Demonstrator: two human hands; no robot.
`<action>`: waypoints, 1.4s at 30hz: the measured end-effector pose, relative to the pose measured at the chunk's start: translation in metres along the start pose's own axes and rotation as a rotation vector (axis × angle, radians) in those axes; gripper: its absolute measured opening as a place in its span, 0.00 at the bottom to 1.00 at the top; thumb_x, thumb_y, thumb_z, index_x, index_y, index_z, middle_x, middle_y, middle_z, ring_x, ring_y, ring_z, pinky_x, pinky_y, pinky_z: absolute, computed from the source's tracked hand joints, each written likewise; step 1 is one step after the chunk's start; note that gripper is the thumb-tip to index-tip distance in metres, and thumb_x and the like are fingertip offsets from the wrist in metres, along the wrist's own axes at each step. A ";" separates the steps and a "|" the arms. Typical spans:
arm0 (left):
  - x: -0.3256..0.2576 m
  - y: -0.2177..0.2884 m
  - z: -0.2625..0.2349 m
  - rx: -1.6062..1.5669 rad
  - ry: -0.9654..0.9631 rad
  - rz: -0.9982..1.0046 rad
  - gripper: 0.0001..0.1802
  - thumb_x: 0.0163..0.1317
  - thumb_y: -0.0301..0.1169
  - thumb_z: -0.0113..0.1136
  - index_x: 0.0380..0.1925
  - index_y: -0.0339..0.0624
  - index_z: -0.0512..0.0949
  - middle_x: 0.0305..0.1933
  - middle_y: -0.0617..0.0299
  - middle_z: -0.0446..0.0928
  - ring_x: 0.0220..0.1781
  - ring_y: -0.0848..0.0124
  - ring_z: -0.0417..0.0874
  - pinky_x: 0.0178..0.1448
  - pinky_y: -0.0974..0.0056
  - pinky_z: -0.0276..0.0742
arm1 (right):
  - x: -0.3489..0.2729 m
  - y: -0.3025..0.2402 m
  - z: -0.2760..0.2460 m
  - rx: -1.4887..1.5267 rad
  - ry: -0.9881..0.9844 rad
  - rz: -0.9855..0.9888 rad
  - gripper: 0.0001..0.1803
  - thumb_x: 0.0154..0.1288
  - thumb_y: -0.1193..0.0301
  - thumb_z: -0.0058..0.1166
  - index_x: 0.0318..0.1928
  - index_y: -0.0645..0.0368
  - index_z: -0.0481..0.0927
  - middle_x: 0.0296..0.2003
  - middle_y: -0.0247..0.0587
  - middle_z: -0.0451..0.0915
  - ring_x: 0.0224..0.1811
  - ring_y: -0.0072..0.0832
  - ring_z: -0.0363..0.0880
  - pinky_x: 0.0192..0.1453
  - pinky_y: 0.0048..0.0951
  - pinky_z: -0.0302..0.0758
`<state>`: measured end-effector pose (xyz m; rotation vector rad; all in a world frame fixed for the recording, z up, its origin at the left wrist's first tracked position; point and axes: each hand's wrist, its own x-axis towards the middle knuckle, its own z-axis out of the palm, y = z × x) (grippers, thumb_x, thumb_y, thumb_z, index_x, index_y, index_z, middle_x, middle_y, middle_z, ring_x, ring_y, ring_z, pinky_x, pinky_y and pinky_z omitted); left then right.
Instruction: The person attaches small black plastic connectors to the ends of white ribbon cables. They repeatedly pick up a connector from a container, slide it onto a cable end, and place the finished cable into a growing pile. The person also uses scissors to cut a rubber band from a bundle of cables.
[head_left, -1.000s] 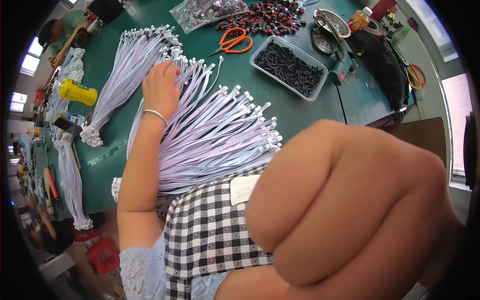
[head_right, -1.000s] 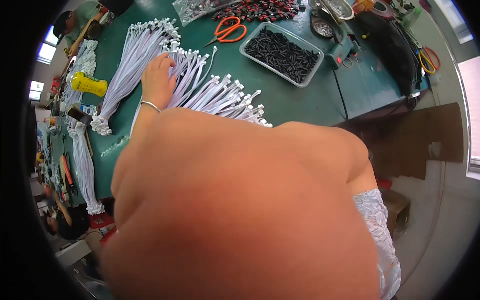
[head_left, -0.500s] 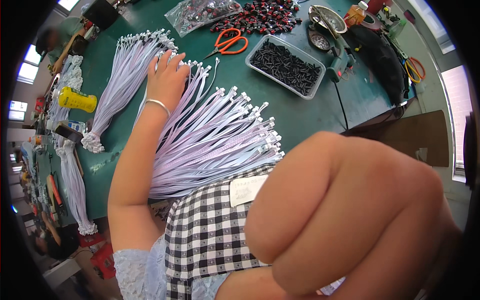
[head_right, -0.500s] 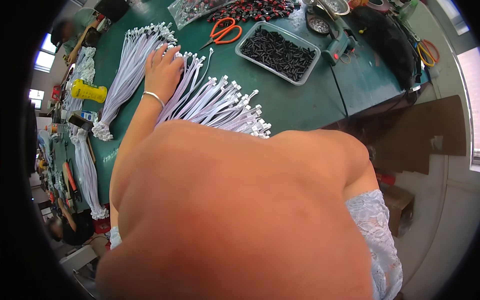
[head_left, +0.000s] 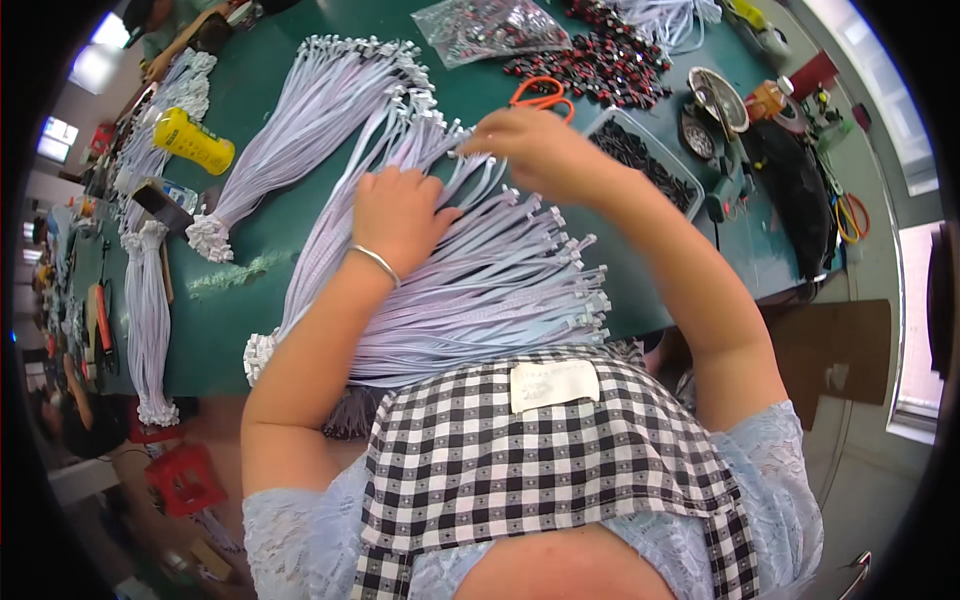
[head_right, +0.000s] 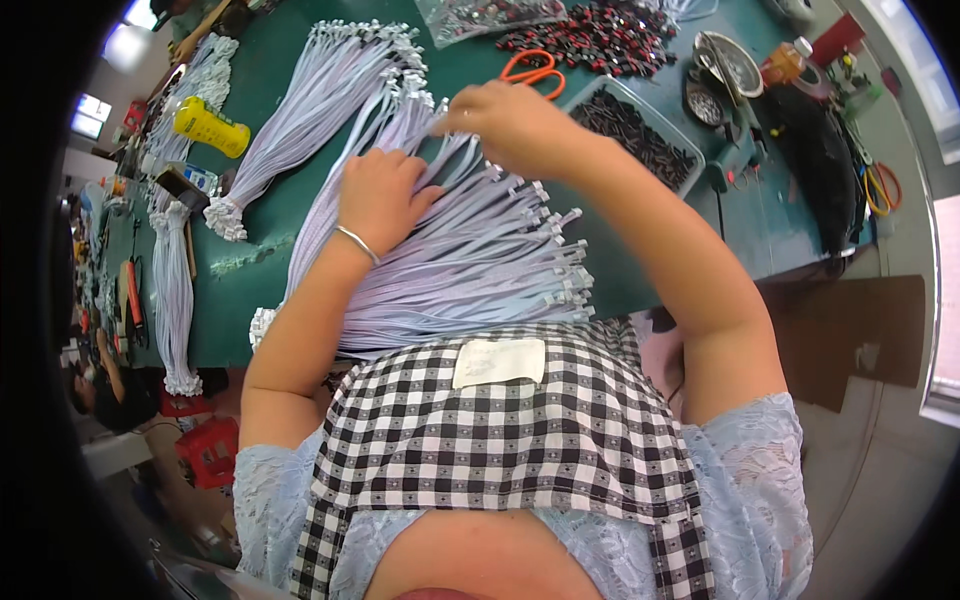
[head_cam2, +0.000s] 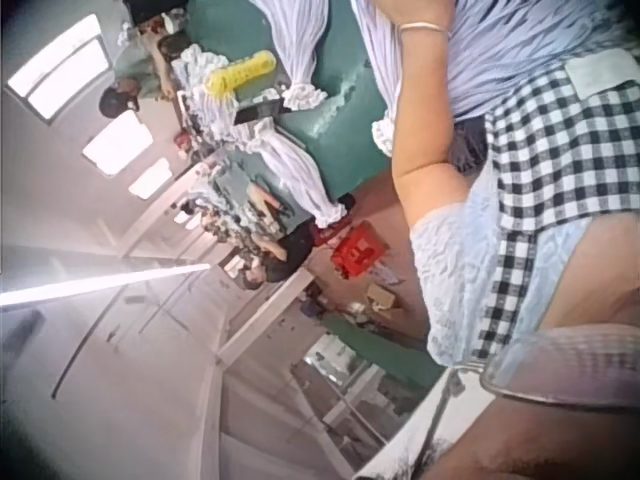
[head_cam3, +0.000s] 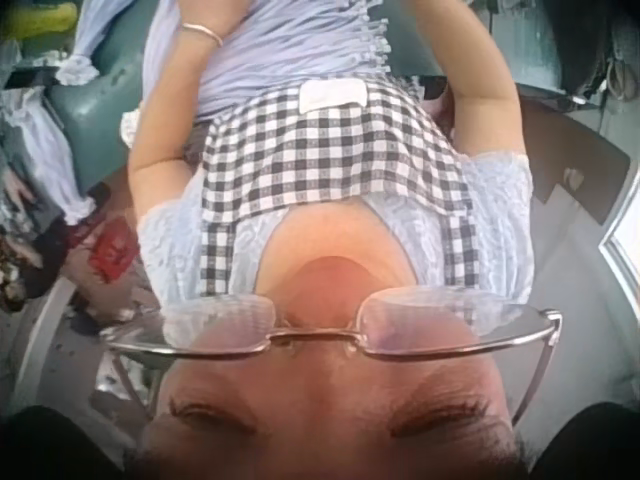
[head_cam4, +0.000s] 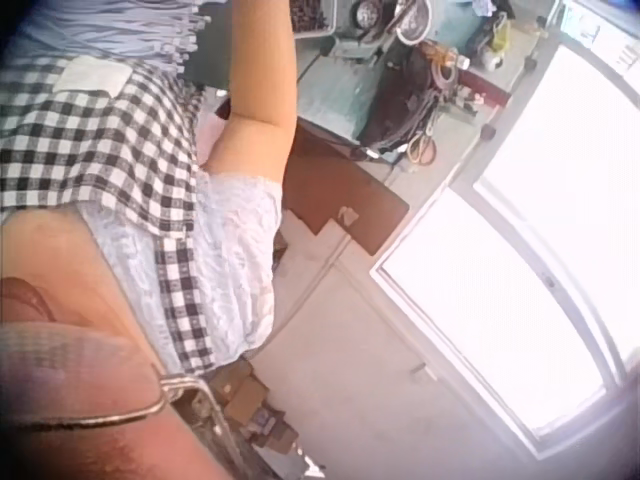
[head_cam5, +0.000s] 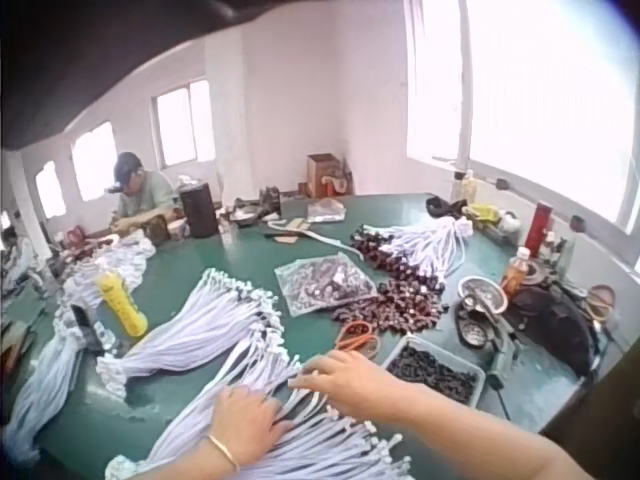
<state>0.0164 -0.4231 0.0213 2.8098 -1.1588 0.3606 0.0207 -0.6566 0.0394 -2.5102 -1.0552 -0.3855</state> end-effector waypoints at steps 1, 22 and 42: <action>-0.003 -0.001 0.004 -0.025 0.033 -0.010 0.11 0.53 0.41 0.65 0.31 0.48 0.79 0.32 0.62 0.77 0.39 0.61 0.75 0.43 0.54 0.64 | 0.005 0.003 0.015 -0.146 -0.053 -0.066 0.24 0.48 0.76 0.55 0.50 0.49 0.79 0.52 0.34 0.76 0.55 0.33 0.72 0.55 0.35 0.71; -0.013 -0.003 0.018 -0.145 0.015 -0.121 0.26 0.58 0.38 0.59 0.58 0.54 0.69 0.52 0.64 0.73 0.51 0.62 0.73 0.53 0.55 0.70 | -0.026 -0.045 0.001 -0.528 -0.106 0.265 0.09 0.54 0.63 0.57 0.33 0.54 0.80 0.29 0.35 0.80 0.36 0.33 0.80 0.42 0.36 0.72; -0.001 -0.005 0.012 -0.037 -0.297 -0.379 0.29 0.68 0.48 0.45 0.69 0.70 0.56 0.76 0.59 0.49 0.76 0.45 0.44 0.72 0.34 0.40 | -0.057 -0.092 0.032 -0.397 -0.250 0.304 0.40 0.63 0.40 0.44 0.65 0.56 0.67 0.65 0.49 0.65 0.69 0.42 0.60 0.58 0.48 0.67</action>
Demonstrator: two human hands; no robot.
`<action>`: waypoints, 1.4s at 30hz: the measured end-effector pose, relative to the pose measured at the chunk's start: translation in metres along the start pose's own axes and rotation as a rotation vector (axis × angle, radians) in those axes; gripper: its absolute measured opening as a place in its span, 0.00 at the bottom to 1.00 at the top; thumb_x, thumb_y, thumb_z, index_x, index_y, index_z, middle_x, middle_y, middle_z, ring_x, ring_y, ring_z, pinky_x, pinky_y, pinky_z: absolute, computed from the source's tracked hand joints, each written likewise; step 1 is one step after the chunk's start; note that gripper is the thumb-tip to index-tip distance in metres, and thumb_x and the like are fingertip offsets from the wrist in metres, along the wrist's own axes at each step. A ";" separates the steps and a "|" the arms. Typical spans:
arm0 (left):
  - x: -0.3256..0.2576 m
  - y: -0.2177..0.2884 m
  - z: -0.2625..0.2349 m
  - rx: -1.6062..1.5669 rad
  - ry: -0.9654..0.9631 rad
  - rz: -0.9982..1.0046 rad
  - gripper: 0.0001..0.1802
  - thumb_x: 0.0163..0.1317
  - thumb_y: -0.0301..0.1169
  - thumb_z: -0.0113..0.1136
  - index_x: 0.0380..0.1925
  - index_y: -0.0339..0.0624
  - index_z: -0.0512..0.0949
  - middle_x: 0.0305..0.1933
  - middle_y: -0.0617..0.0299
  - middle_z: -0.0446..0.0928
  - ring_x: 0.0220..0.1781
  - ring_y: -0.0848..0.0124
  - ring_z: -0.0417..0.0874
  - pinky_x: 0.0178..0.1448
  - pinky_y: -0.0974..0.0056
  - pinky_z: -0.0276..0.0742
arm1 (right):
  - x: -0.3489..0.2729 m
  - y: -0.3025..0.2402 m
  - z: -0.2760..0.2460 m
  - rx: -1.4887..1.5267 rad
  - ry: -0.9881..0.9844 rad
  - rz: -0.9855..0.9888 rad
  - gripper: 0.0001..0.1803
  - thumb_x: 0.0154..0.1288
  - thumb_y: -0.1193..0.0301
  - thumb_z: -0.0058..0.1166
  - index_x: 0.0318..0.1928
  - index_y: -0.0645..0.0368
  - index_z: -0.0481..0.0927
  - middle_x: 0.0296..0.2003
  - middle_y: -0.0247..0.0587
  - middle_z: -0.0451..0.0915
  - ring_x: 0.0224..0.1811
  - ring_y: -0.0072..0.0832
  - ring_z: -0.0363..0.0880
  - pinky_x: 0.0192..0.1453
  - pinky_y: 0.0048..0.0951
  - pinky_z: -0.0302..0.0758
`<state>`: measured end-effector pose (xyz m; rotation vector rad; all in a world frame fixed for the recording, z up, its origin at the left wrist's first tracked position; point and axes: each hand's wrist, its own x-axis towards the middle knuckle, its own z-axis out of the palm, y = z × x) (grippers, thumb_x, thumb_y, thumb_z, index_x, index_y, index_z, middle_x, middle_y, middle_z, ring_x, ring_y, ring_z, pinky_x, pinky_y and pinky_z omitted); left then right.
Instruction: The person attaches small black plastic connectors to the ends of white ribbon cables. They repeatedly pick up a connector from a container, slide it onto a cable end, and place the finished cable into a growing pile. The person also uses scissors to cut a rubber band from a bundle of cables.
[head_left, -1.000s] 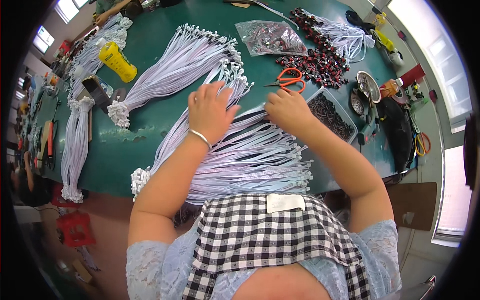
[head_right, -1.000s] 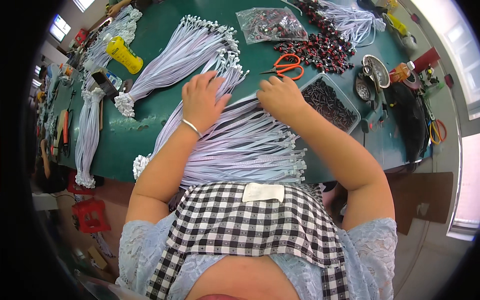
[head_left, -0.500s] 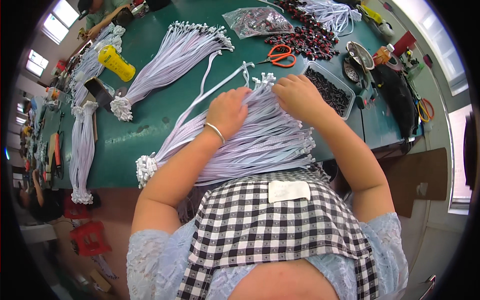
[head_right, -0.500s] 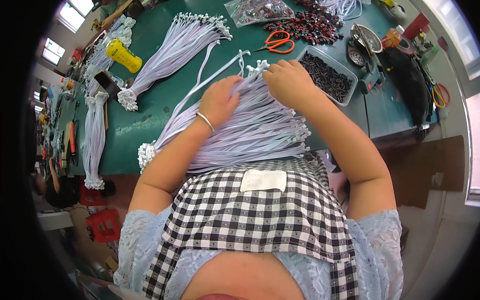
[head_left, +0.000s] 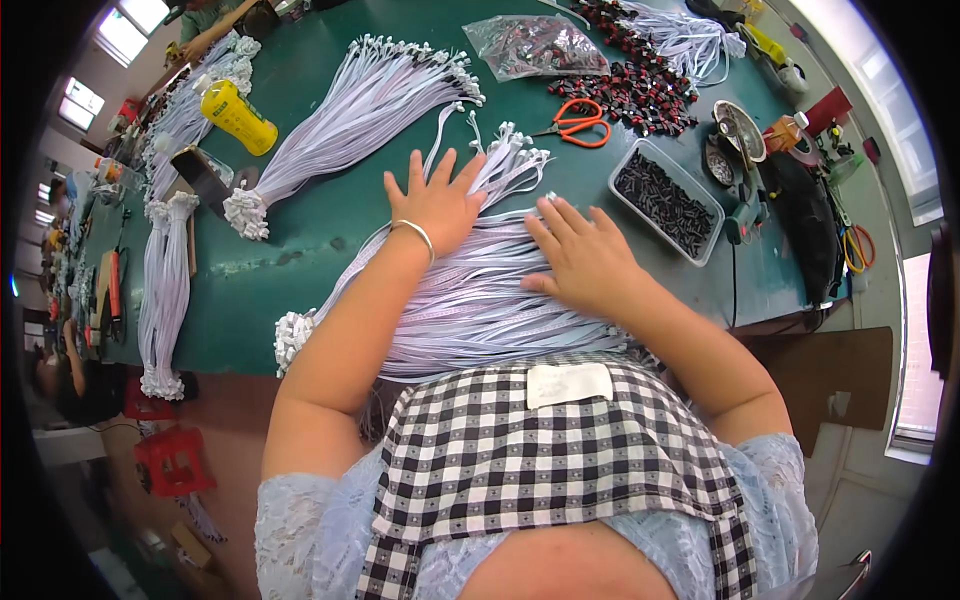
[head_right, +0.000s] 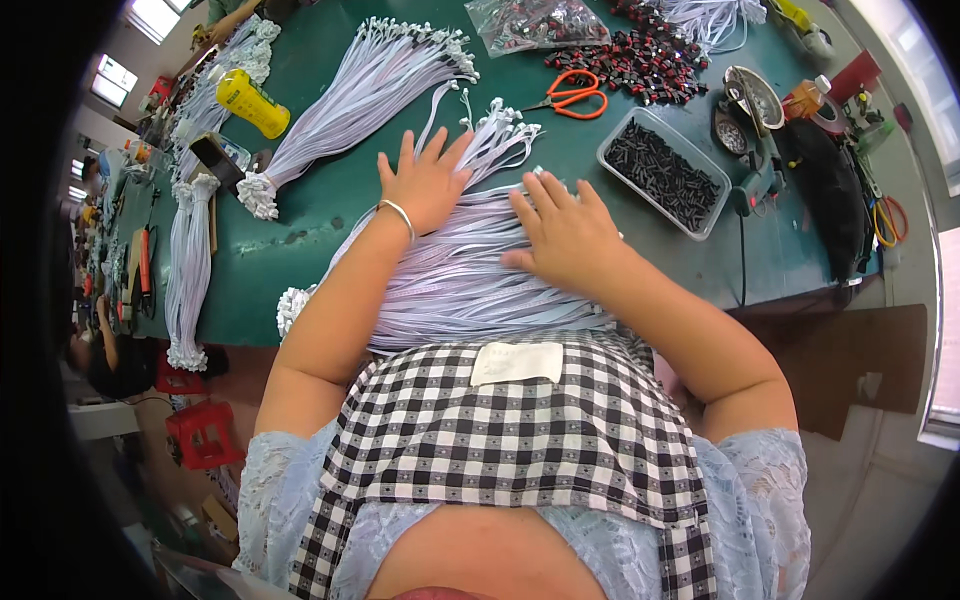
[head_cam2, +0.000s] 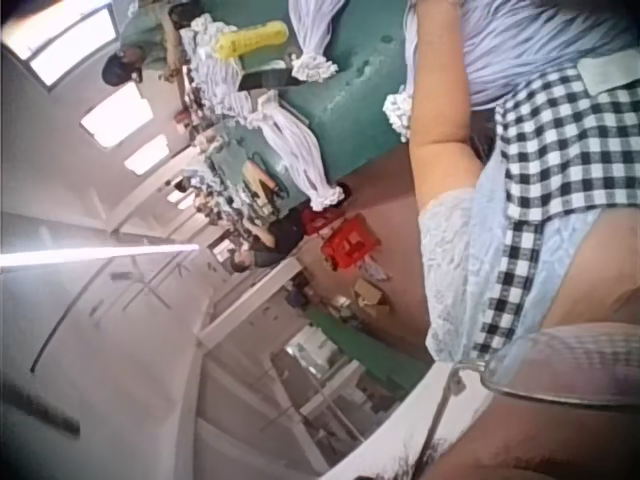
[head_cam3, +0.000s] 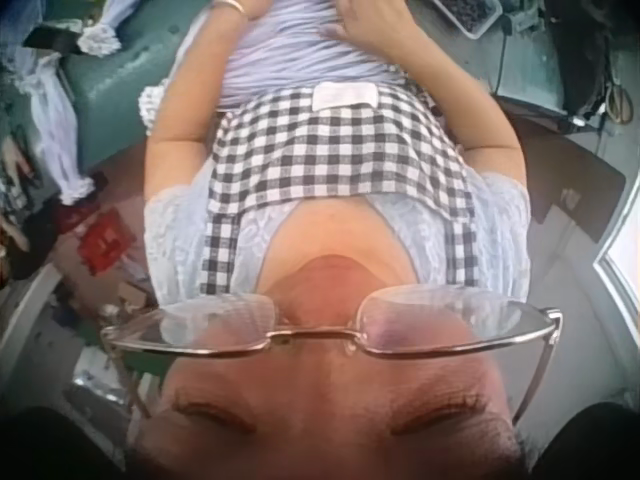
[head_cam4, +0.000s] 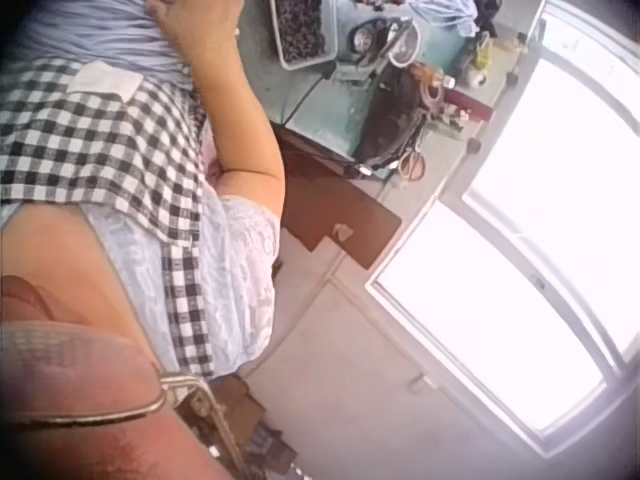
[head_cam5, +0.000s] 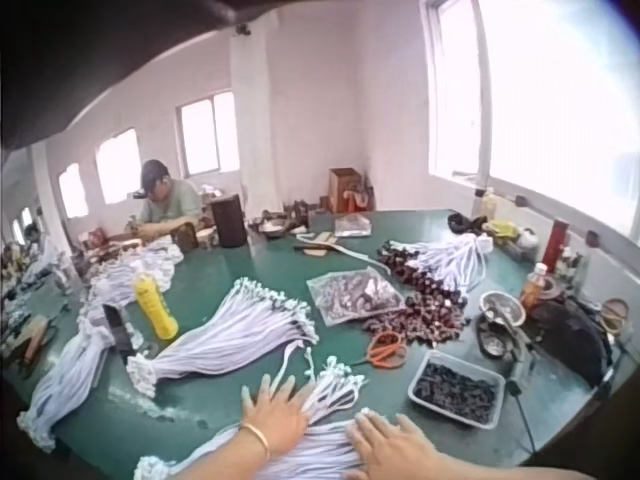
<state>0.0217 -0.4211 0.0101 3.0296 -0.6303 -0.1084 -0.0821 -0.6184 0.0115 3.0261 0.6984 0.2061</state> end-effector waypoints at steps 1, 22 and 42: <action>-0.001 0.000 -0.006 -0.032 -0.120 -0.018 0.31 0.69 0.52 0.40 0.71 0.69 0.51 0.77 0.58 0.45 0.76 0.42 0.42 0.73 0.35 0.40 | -0.006 -0.006 -0.006 0.002 -0.043 0.021 0.40 0.63 0.40 0.44 0.65 0.57 0.67 0.65 0.49 0.65 0.69 0.41 0.60 0.58 0.47 0.67; -0.026 0.022 0.008 -0.014 -0.023 0.506 0.36 0.64 0.52 0.50 0.69 0.53 0.58 0.75 0.49 0.48 0.76 0.44 0.46 0.75 0.44 0.44 | -0.016 -0.008 -0.027 0.098 -0.192 0.173 0.40 0.61 0.42 0.50 0.65 0.57 0.66 0.65 0.59 0.62 0.69 0.47 0.61 0.57 0.44 0.70; 0.027 0.010 0.010 -0.934 -0.023 0.260 0.28 0.61 0.46 0.58 0.61 0.53 0.69 0.61 0.50 0.69 0.61 0.52 0.73 0.61 0.53 0.70 | -0.024 0.027 -0.028 0.140 0.101 0.205 0.32 0.63 0.47 0.50 0.57 0.59 0.74 0.56 0.49 0.75 0.61 0.41 0.71 0.57 0.40 0.71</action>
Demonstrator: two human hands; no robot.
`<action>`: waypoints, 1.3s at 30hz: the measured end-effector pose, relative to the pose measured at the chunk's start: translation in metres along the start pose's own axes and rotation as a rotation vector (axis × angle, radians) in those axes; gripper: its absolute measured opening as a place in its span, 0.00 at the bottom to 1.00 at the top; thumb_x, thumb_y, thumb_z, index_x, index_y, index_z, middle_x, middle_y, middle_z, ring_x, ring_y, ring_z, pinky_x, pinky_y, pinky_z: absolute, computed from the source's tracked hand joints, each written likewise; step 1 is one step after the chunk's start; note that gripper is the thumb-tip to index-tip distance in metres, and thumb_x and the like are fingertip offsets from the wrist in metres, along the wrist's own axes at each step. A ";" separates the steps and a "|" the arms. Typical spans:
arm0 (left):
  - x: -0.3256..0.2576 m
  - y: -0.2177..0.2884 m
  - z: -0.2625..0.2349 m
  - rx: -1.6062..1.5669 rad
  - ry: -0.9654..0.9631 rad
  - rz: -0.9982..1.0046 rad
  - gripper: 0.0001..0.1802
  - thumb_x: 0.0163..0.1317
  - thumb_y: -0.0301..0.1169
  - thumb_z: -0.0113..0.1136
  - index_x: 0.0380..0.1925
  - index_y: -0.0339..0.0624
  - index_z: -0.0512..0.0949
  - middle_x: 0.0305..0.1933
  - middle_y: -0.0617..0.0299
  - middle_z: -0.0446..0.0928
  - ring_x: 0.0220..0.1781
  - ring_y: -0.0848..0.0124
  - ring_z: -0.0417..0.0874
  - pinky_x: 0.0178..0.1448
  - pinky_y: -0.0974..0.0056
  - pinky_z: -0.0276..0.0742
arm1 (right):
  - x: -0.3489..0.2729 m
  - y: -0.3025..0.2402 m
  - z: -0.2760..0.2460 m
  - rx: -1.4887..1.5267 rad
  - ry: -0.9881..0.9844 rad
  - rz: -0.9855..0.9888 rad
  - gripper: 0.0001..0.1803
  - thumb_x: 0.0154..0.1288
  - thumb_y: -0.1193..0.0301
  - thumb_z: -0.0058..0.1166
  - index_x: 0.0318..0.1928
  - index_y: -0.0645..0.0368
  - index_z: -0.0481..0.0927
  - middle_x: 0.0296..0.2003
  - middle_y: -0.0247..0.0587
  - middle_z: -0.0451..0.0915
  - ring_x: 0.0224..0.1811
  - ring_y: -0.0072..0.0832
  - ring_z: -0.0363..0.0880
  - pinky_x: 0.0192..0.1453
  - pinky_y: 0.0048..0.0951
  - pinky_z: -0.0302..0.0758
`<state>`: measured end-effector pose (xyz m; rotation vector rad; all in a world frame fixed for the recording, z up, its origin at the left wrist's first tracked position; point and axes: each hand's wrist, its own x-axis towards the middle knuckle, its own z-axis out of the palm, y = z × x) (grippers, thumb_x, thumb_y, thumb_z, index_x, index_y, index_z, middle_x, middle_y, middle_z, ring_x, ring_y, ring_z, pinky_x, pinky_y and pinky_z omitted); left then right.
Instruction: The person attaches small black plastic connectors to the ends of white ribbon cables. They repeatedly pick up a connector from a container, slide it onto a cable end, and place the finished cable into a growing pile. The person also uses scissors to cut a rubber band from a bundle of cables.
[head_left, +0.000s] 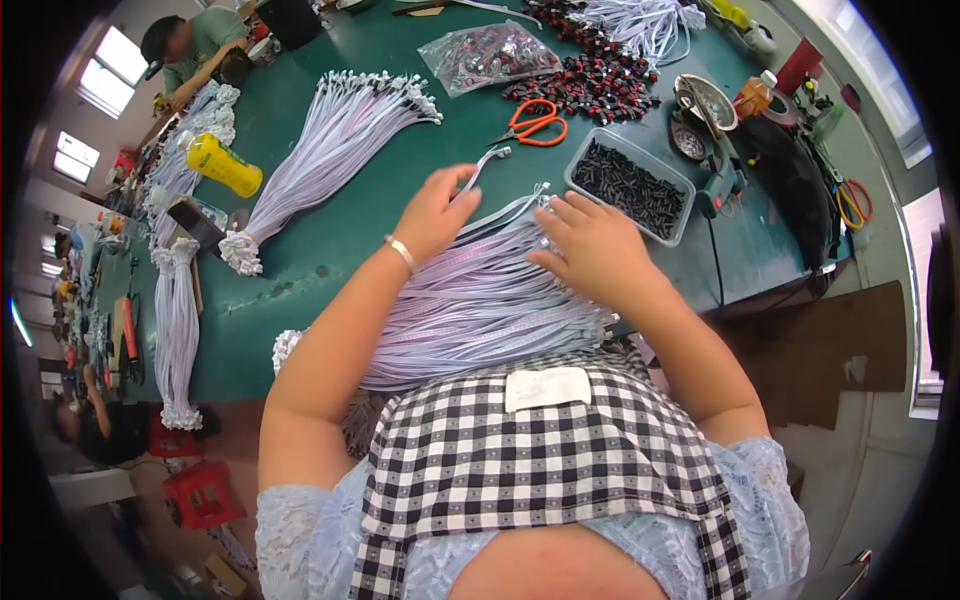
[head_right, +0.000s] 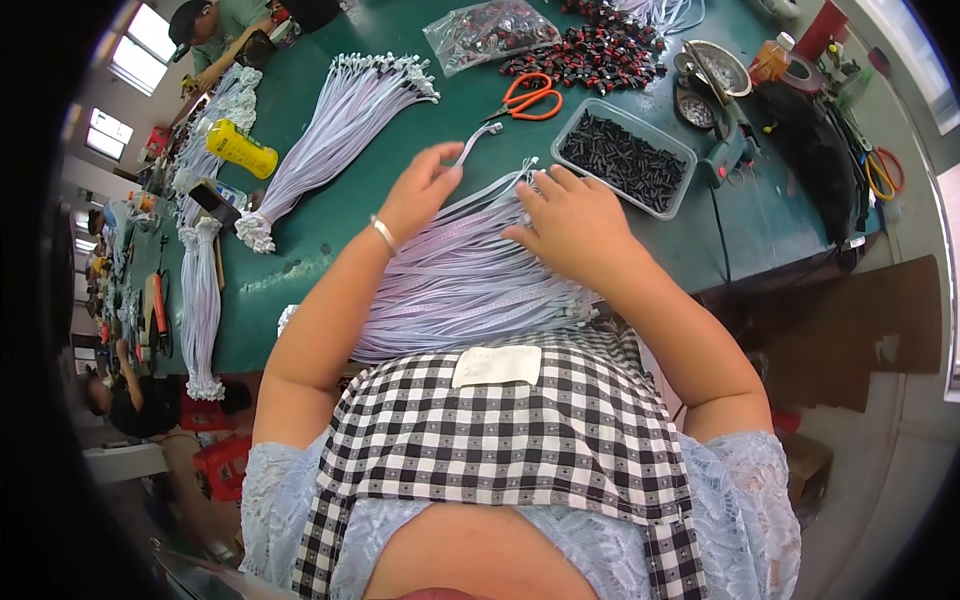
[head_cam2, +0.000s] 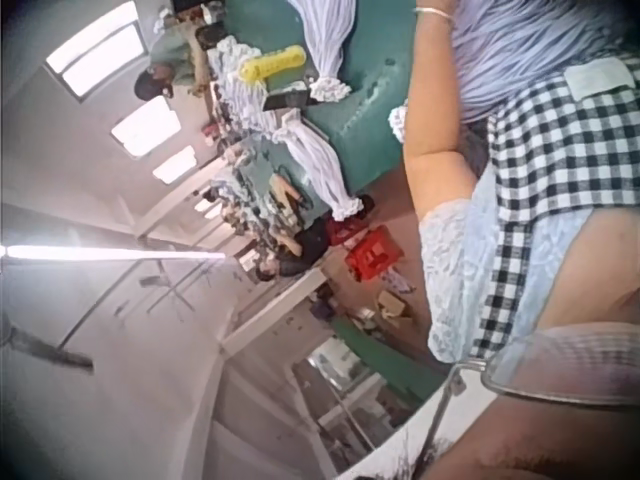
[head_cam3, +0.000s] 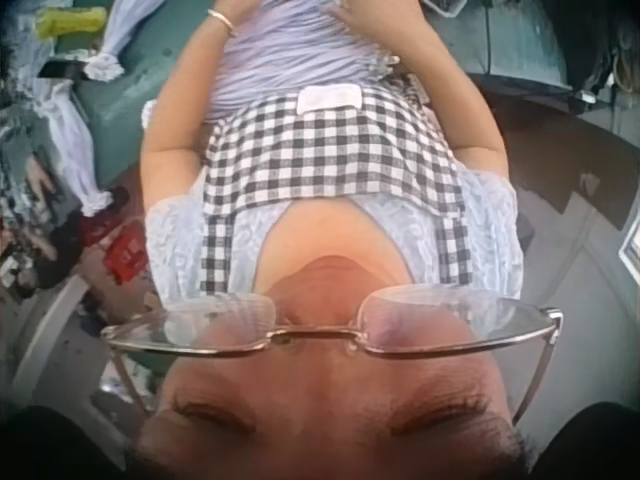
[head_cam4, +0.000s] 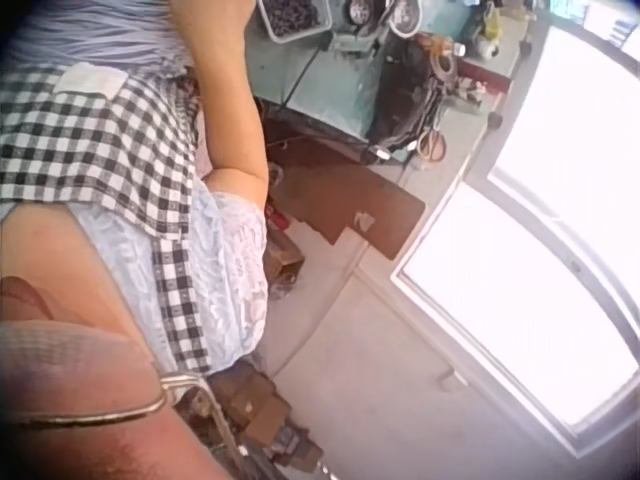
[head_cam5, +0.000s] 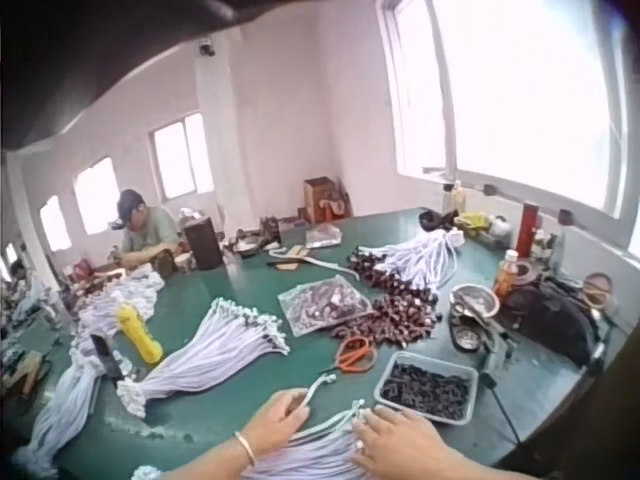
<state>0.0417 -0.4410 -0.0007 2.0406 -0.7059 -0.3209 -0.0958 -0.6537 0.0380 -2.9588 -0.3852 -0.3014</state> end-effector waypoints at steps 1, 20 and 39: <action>0.014 -0.001 0.000 0.184 0.052 -0.031 0.25 0.61 0.43 0.58 0.57 0.51 0.71 0.57 0.50 0.71 0.56 0.53 0.75 0.57 0.54 0.72 | 0.000 0.003 -0.006 0.019 0.078 -0.030 0.30 0.63 0.49 0.51 0.55 0.58 0.76 0.53 0.46 0.78 0.59 0.39 0.74 0.56 0.39 0.72; -0.019 0.081 0.025 0.388 0.213 0.628 0.14 0.44 0.16 0.61 0.32 0.40 0.74 0.33 0.55 0.74 0.32 0.56 0.76 0.33 0.58 0.74 | 0.027 0.010 -0.005 1.792 -0.280 0.569 0.11 0.70 0.65 0.52 0.40 0.61 0.76 0.31 0.31 0.76 0.28 0.16 0.74 0.30 0.20 0.73; 0.034 0.076 0.024 0.170 -0.023 0.203 0.09 0.56 0.27 0.62 0.38 0.38 0.78 0.26 0.62 0.72 0.28 0.74 0.72 0.33 0.66 0.68 | 0.037 0.058 -0.007 0.524 0.452 0.057 0.14 0.49 0.82 0.54 0.39 0.61 0.80 0.37 0.46 0.78 0.41 0.43 0.78 0.45 0.37 0.76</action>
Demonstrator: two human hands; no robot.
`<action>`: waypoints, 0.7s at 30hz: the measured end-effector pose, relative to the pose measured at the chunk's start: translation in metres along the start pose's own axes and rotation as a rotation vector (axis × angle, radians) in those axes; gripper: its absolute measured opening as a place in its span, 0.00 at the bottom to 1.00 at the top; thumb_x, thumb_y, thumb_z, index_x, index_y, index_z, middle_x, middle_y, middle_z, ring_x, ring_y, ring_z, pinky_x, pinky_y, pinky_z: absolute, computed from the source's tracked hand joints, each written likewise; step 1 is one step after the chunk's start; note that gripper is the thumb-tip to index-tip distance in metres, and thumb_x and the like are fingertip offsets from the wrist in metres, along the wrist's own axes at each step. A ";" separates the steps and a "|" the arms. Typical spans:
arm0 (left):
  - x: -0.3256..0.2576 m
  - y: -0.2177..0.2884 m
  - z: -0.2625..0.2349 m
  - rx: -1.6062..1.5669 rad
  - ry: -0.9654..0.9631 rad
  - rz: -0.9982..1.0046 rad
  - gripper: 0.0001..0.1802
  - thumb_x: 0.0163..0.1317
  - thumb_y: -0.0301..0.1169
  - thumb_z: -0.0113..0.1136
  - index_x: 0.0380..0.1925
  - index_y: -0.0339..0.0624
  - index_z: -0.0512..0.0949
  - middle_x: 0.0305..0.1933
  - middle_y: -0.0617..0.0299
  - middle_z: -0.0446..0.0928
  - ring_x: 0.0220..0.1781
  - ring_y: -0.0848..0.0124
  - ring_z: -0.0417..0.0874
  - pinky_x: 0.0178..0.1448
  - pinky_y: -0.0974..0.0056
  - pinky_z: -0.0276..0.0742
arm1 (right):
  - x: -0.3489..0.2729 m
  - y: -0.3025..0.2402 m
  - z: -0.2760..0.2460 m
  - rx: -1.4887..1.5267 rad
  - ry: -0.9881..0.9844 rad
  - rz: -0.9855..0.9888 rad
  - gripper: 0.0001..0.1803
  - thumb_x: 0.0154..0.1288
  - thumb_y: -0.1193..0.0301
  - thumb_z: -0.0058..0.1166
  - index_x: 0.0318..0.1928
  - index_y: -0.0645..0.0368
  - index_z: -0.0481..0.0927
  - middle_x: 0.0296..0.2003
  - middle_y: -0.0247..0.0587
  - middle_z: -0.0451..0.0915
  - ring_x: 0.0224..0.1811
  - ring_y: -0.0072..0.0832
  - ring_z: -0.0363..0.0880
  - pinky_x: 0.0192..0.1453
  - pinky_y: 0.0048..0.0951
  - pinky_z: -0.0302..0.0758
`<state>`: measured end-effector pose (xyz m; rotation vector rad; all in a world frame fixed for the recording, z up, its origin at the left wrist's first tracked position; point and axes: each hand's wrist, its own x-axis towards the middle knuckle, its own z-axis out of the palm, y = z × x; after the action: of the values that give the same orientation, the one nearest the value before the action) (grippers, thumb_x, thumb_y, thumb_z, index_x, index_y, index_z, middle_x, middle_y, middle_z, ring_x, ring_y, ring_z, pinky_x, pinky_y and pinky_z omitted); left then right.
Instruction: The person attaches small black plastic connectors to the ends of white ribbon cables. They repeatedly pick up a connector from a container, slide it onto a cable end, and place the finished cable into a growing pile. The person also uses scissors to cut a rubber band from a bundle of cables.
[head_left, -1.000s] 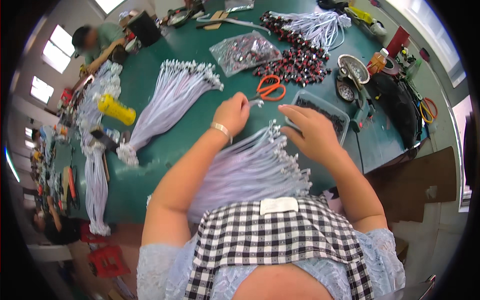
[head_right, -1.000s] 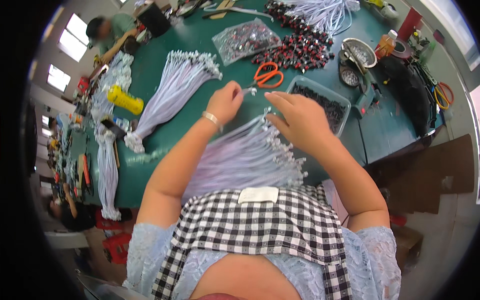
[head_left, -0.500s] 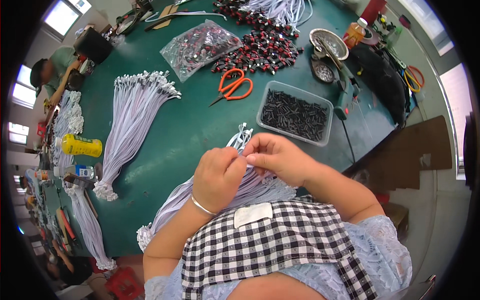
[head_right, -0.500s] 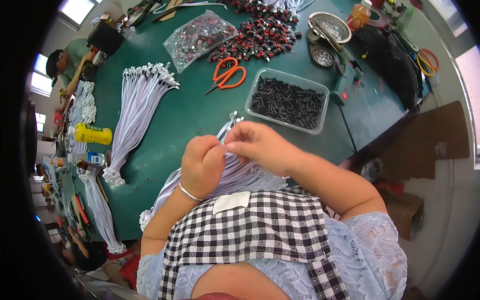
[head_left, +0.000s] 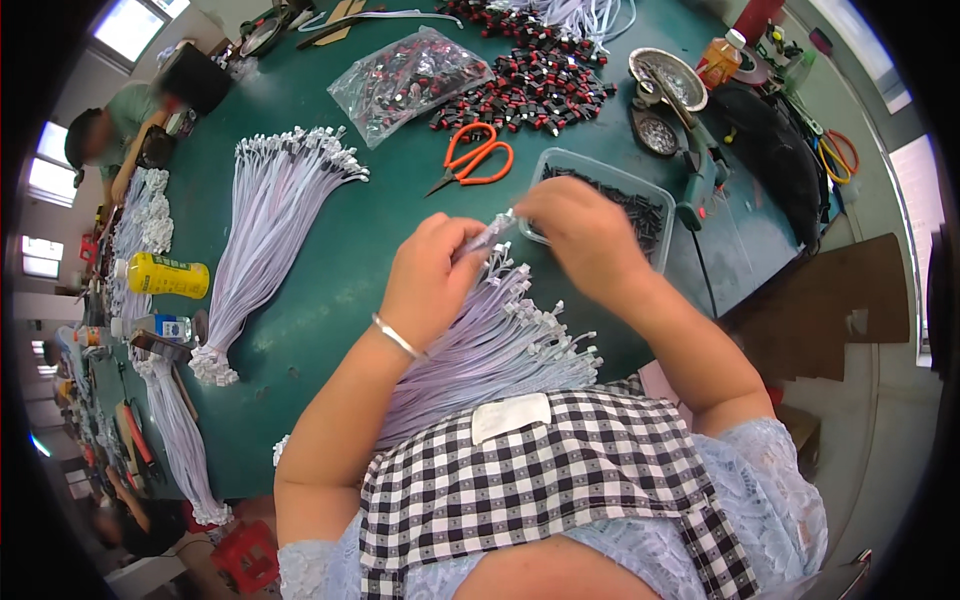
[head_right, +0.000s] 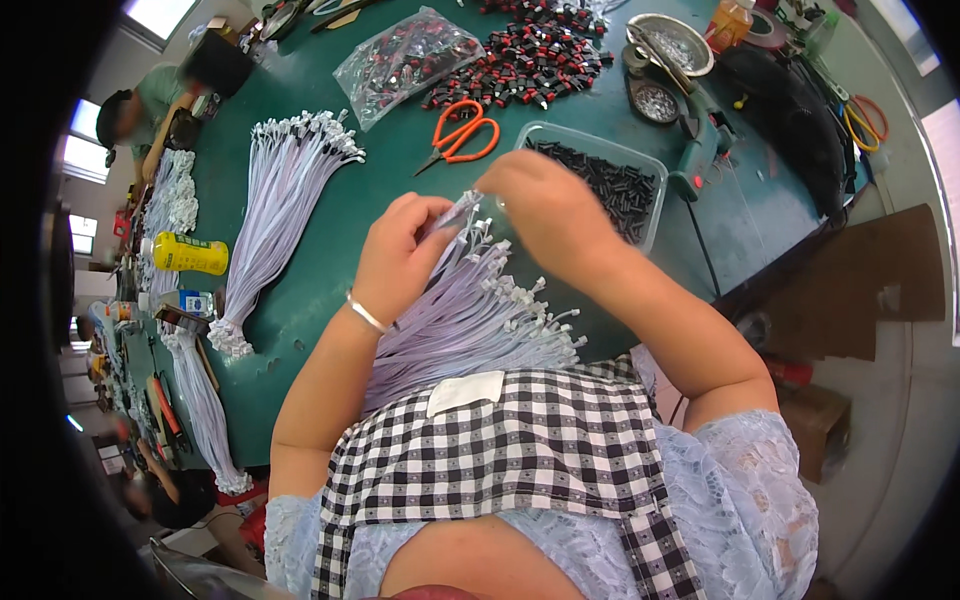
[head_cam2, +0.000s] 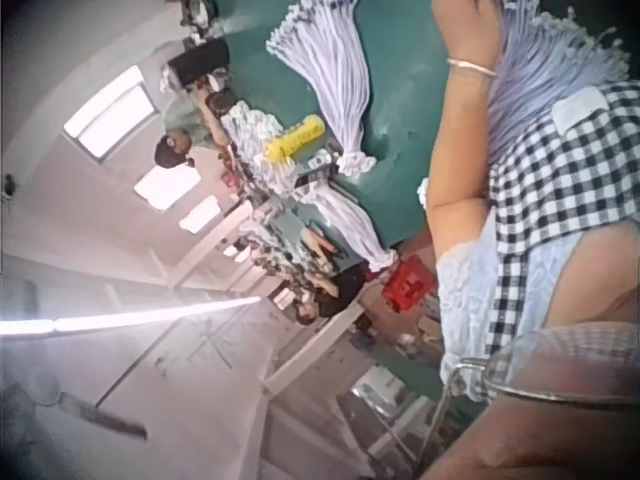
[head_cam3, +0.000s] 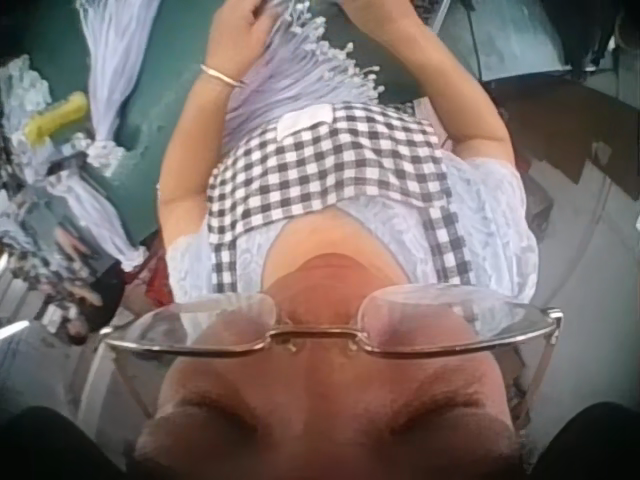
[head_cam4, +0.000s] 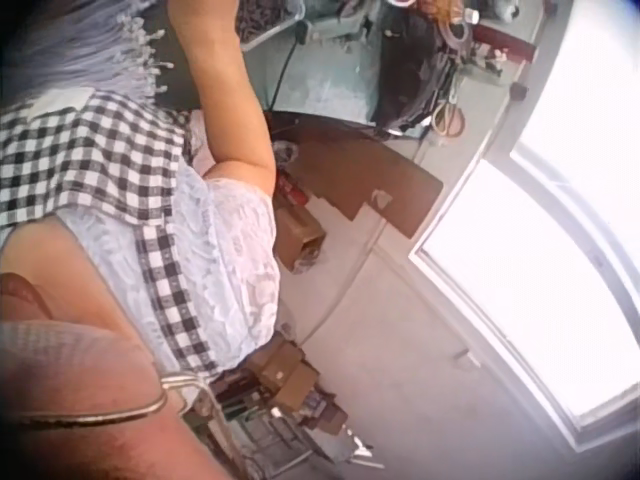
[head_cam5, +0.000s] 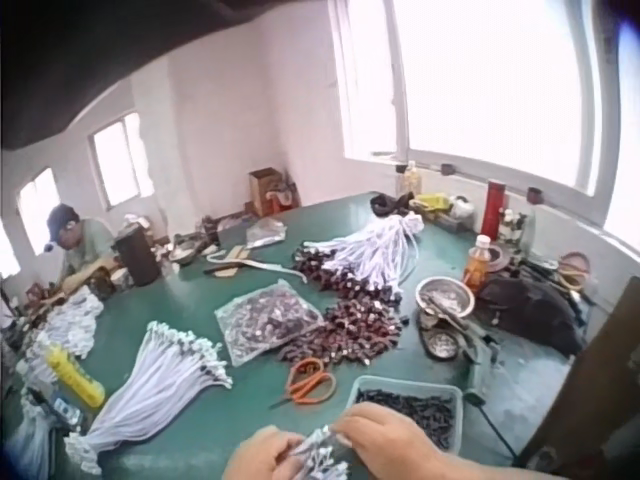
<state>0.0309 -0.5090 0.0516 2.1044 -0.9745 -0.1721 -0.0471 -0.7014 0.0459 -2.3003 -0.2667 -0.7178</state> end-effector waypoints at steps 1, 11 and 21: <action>0.005 -0.015 0.002 0.033 0.001 -0.048 0.09 0.56 0.27 0.62 0.38 0.38 0.78 0.27 0.62 0.73 0.29 0.74 0.72 0.35 0.67 0.69 | 0.002 0.007 -0.006 -0.018 -0.009 0.054 0.14 0.49 0.82 0.54 0.39 0.60 0.80 0.38 0.44 0.78 0.43 0.43 0.77 0.47 0.37 0.75; 0.017 -0.049 0.000 -0.383 -0.163 -0.414 0.11 0.60 0.29 0.61 0.42 0.38 0.78 0.35 0.66 0.77 0.37 0.78 0.76 0.45 0.70 0.74 | -0.008 0.050 -0.030 -0.505 -0.447 0.098 0.14 0.53 0.74 0.58 0.43 0.58 0.78 0.34 0.40 0.76 0.42 0.40 0.75 0.47 0.39 0.71; 0.010 -0.059 0.021 0.226 0.075 0.085 0.07 0.54 0.27 0.63 0.34 0.39 0.79 0.32 0.55 0.74 0.36 0.57 0.76 0.42 0.57 0.73 | -0.008 0.053 -0.032 -0.462 -0.481 0.072 0.07 0.54 0.72 0.58 0.34 0.57 0.77 0.31 0.41 0.75 0.39 0.41 0.76 0.42 0.40 0.73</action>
<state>0.0634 -0.5057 -0.0032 2.2499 -1.0784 0.0630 -0.0470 -0.7622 0.0308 -2.8932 -0.2525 -0.1846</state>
